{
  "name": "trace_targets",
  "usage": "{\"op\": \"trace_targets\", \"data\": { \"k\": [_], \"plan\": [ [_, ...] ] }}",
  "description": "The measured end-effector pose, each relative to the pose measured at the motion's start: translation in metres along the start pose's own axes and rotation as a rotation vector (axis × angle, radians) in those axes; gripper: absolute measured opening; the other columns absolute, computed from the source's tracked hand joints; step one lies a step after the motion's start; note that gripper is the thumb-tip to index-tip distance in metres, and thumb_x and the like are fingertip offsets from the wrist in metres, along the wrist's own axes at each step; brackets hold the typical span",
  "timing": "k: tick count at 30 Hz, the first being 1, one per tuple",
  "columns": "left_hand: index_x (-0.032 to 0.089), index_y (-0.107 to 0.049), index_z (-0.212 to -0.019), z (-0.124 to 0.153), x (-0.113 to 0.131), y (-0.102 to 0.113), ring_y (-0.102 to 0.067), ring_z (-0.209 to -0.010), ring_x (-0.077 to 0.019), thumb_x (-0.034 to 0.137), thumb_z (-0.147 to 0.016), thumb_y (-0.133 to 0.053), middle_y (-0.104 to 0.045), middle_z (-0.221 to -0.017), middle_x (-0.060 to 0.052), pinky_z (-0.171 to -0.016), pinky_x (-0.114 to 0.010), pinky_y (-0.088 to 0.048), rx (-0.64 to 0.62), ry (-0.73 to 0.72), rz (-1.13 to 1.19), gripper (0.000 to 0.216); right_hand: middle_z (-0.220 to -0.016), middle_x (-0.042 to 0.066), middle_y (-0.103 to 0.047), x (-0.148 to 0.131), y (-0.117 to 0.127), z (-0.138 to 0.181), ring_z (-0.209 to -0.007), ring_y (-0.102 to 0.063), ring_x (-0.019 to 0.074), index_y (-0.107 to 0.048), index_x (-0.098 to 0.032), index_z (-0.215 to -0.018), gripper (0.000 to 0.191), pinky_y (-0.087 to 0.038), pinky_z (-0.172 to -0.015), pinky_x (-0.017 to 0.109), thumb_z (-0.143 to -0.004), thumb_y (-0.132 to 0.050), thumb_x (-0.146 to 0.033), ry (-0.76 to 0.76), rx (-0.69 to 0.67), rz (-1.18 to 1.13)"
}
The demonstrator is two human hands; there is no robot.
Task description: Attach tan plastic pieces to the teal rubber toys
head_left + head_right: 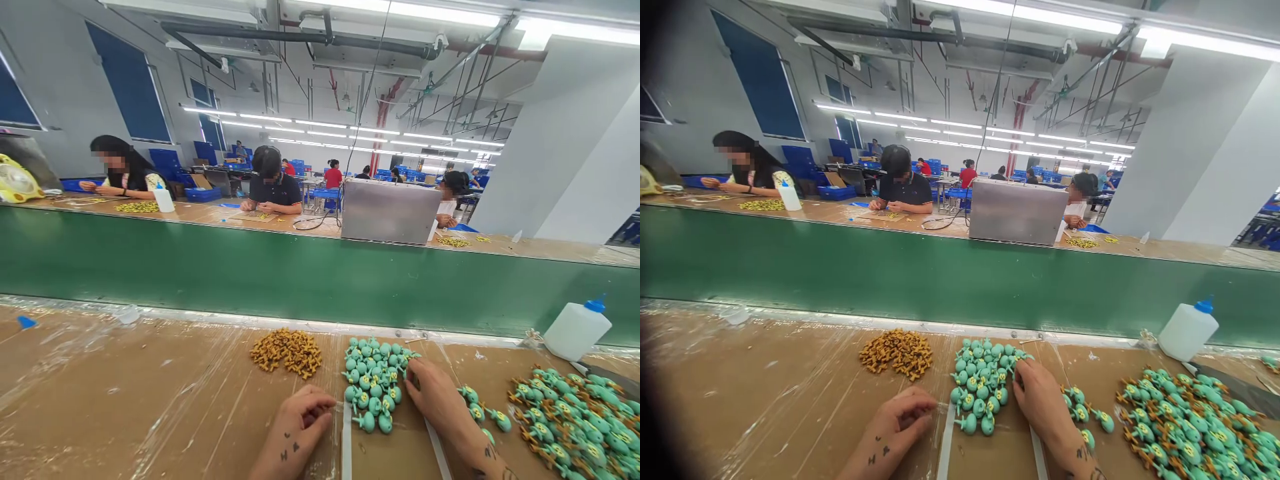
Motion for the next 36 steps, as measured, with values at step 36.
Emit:
{"op": "trace_targets", "data": {
  "k": [36],
  "plan": [
    [0.015, -0.066, -0.081, 0.021, -0.004, -0.058, -0.054, -0.053, -0.0092, 0.056, -0.066, -0.091, -0.060, -0.058, 0.003, -0.053, -0.019, -0.044, -0.228, 0.259, 0.784, 0.051, -0.098, 0.004, -0.072, -0.053, 0.020, 0.093, -0.089, -0.070, 0.0224, -0.078, -0.041, -0.109, 0.017, -0.056, -0.084, 0.034, -0.094, -0.075, -0.048, 0.370, -0.430, -0.799]
  ]
}}
Point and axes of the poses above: each hand's wrist, its own z-axis away from the middle knuckle, its own y-axis out of the back of the hand, x = y × z, the point moved 8 cm from there along -z, towards the middle knuckle
